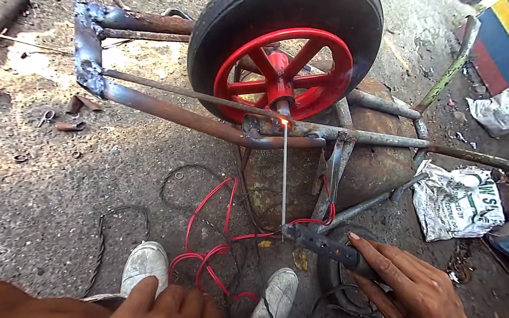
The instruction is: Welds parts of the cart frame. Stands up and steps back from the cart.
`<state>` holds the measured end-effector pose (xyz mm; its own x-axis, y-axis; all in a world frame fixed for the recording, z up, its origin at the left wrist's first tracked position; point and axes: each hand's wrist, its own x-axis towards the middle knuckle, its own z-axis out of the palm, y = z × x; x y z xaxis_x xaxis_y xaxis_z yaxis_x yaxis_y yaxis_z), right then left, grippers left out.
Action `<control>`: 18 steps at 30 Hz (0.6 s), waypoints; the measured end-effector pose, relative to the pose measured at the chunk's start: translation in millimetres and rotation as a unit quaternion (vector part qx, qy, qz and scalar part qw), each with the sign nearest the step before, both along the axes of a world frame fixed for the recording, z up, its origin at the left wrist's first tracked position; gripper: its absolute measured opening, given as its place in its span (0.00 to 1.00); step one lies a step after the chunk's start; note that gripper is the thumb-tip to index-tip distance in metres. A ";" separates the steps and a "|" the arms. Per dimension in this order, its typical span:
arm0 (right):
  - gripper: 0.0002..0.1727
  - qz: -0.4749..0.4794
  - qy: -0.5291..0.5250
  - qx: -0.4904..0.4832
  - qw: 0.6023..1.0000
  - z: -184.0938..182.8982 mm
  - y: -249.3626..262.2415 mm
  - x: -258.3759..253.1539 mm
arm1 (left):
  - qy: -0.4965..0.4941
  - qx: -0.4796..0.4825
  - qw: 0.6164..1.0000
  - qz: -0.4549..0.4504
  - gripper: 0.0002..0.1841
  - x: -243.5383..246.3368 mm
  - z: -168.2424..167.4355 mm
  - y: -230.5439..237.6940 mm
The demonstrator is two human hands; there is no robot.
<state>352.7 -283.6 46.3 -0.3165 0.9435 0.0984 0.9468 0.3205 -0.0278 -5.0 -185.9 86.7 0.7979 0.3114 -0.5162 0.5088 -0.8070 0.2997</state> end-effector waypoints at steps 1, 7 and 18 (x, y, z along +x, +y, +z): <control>0.26 0.000 0.001 0.001 1.000 -0.1 0.0 -0.1 | -0.001 0.001 1.000 -0.001 0.24 -0.3 -0.1 0.2; 0.26 -0.005 0.005 0.001 1.000 -1.5 0.0 0.0 | 0.005 0.010 1.000 -0.007 0.26 0.3 -1.2 0.1; 0.25 0.004 0.019 -0.007 1.000 1.9 -2.7 -2.2 | 0.004 0.011 1.000 0.005 0.25 0.0 -2.4 -0.4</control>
